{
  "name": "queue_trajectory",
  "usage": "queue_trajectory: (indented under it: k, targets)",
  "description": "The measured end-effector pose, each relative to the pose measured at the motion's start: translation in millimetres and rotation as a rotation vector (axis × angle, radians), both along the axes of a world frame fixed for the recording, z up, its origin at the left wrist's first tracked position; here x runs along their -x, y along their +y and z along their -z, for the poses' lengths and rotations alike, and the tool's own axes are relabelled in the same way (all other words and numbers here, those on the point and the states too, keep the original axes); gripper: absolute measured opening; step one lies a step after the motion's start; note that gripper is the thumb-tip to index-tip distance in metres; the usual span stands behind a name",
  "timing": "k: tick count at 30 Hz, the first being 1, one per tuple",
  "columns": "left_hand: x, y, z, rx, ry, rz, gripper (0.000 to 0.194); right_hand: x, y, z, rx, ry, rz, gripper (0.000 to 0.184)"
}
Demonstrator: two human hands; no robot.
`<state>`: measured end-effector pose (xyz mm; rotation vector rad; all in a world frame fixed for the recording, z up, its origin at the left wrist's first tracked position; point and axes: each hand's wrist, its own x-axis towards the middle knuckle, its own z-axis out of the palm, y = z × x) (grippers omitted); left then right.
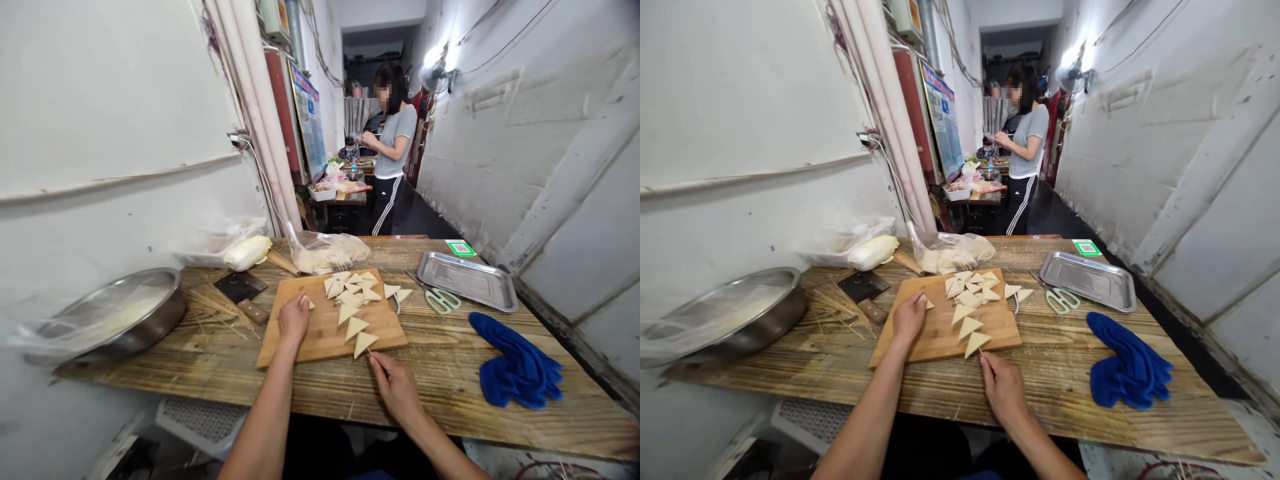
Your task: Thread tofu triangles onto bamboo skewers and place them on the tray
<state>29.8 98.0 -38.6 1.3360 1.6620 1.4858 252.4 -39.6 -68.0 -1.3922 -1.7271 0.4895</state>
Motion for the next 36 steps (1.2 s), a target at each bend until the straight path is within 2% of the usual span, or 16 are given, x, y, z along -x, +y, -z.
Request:
queue_trajectory:
  k: [2,4,5,8,10,13,19,26,36]
  targets:
    - [4.9,-8.7,-4.8,-0.042,0.174,-0.088,0.032,2.8,1.0,-1.7,-0.004,0.007,-0.005,0.034]
    - [-1.1,-21.4,-9.4,-0.056,0.111,-0.094,0.033,8.6,2.6,-4.3,-0.003,0.025,-0.015,0.033]
    - [-7.8,-28.5,-11.1,-0.022,-0.002,-0.028,0.033,12.5,3.4,-5.5,-0.002,0.034,-0.022,0.033]
    - [-34.2,-46.7,-13.1,0.218,-0.482,0.337,0.035,25.7,5.7,-7.3,0.001,0.05,-0.055,0.032]
    - [-48.1,-53.0,-12.4,0.311,-0.698,0.39,0.031,33.0,6.4,-6.5,0.02,0.044,-0.07,0.032]
    - [-55.9,-54.0,-10.7,0.374,-0.844,0.316,0.021,38.3,6.4,-3.8,0.051,0.011,-0.075,0.031]
    - [-52.5,-48.0,-10.0,0.412,-1.023,0.254,0.008,38.1,5.9,-3.3,0.055,0.0,-0.078,0.03]
    - [-51.9,-46.6,-12.1,0.385,-1.066,0.239,0.007,37.1,3.3,-6.0,0.064,-0.07,-0.104,0.034]
    - [-40.2,-35.9,-3.8,0.325,-1.087,0.221,0.003,36.5,0.9,-5.4,0.047,-0.115,-0.107,0.036]
